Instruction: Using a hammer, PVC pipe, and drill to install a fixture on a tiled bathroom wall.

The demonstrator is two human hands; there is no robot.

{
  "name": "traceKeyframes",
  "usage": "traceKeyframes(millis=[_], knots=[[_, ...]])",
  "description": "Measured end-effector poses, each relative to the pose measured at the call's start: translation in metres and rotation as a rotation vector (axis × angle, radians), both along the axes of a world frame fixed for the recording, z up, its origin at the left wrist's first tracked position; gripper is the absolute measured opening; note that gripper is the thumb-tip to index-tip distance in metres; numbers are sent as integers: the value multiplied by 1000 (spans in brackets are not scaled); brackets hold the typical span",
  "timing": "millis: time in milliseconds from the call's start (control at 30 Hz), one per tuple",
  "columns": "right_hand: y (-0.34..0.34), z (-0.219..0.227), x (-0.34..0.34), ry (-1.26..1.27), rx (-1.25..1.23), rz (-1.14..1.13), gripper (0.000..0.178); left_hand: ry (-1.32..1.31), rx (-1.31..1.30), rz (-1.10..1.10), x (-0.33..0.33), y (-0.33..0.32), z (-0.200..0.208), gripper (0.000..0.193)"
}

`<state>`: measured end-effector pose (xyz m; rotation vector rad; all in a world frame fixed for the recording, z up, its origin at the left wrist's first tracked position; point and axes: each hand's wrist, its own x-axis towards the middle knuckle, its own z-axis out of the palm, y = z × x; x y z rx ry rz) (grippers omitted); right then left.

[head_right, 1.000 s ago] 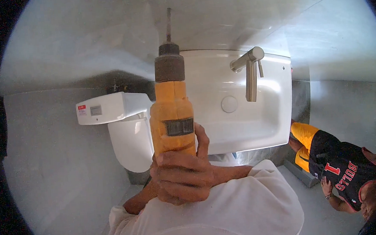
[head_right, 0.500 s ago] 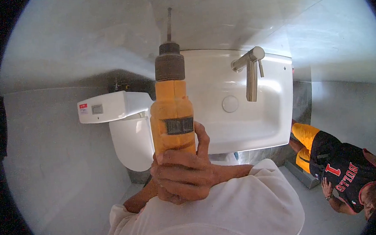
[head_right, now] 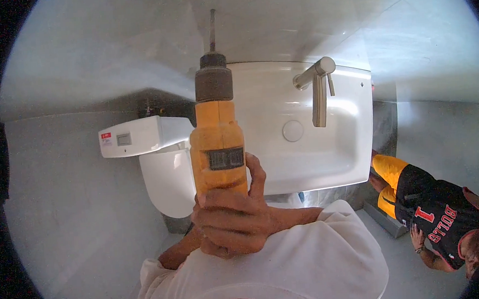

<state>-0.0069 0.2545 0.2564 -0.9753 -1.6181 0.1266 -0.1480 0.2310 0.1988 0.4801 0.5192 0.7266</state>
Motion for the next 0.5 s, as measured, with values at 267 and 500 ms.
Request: traceKeyframes(millis=[267, 500], knots=[[0, 0, -51, 517, -860, -799, 67, 338, -348, -65, -4, -6, -5, 69], [1, 12, -25, 511, -712, -491, 54, 770, 162, -245, 2, 9, 24, 63]])
